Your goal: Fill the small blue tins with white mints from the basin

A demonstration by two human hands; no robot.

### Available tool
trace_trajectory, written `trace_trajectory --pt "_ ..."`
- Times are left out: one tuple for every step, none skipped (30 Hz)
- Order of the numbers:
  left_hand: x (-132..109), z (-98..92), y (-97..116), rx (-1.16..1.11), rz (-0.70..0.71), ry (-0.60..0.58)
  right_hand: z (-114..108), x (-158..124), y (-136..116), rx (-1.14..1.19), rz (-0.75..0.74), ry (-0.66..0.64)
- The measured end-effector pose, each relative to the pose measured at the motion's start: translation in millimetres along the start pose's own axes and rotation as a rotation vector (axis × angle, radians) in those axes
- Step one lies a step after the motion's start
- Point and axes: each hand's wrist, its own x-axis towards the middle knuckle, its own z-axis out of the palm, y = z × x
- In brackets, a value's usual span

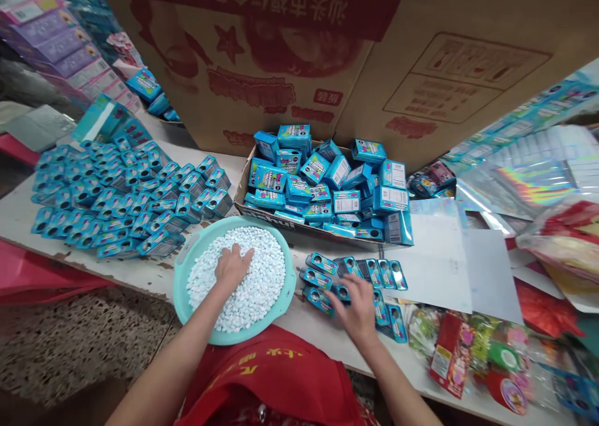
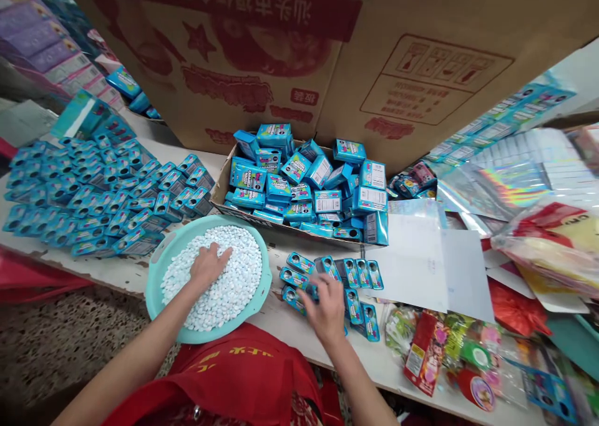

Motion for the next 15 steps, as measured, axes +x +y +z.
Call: trace_trajectory --pt "0.2 0.5 3.1 -0.03 0.007 -0.008 -4.8 19.1 7.6 -0.017 0.013 0.062" --pt "0.4 0.8 5.1 -0.059 0.017 -0.012 -9.7 40.0 17.1 -0.036 0.042 0.105" --pt "0.8 1.0 6.1 -0.092 0.032 -0.012 -14.6 61.5 28.0 -0.053 0.078 0.141" --pt "1.2 1.3 6.1 -0.131 0.049 -0.008 -19.4 82.6 39.8 -0.085 0.136 0.176" --pt "1.8 1.6 5.2 -0.18 0.062 -0.002 -23.9 102.3 51.9 -0.135 0.214 0.199" --pt "2.4 2.1 3.9 -0.239 0.067 0.002 -27.8 119.8 63.6 -0.195 0.32 0.233" --pt "2.9 2.8 2.3 -0.308 0.059 0.008 -31.0 134.6 74.4 -0.256 0.447 0.256" --pt "3.3 3.8 0.8 -0.386 0.046 0.018 -33.3 146.5 83.9 -0.312 0.562 0.241" --pt "3.6 4.9 -0.5 -0.478 0.03 0.028 -35.0 155.3 91.9 -0.361 0.66 0.188" --pt "3.7 6.1 -1.5 -0.584 0.013 0.037 -36.2 161.4 98.5 -0.391 0.738 0.111" --pt "3.7 7.0 -2.3 -0.704 -0.003 0.031 -37.2 165.0 103.5 -0.402 0.793 0.027" --pt "3.4 7.5 -3.1 -0.832 -0.02 0.01 -38.4 166.4 107.0 -0.392 0.829 -0.039" --pt "2.9 7.3 -4.0 -0.964 -0.04 -0.028 -40.2 166.0 109.1 -0.36 0.849 -0.068" --pt "2.2 6.2 -5.2 -1.095 -0.063 -0.081 -42.5 164.2 109.6 -0.307 0.856 -0.053" --pt "1.3 4.2 -7.1 -1.22 -0.087 -0.139 -45.4 161.2 108.5 -0.234 0.85 -0.001"
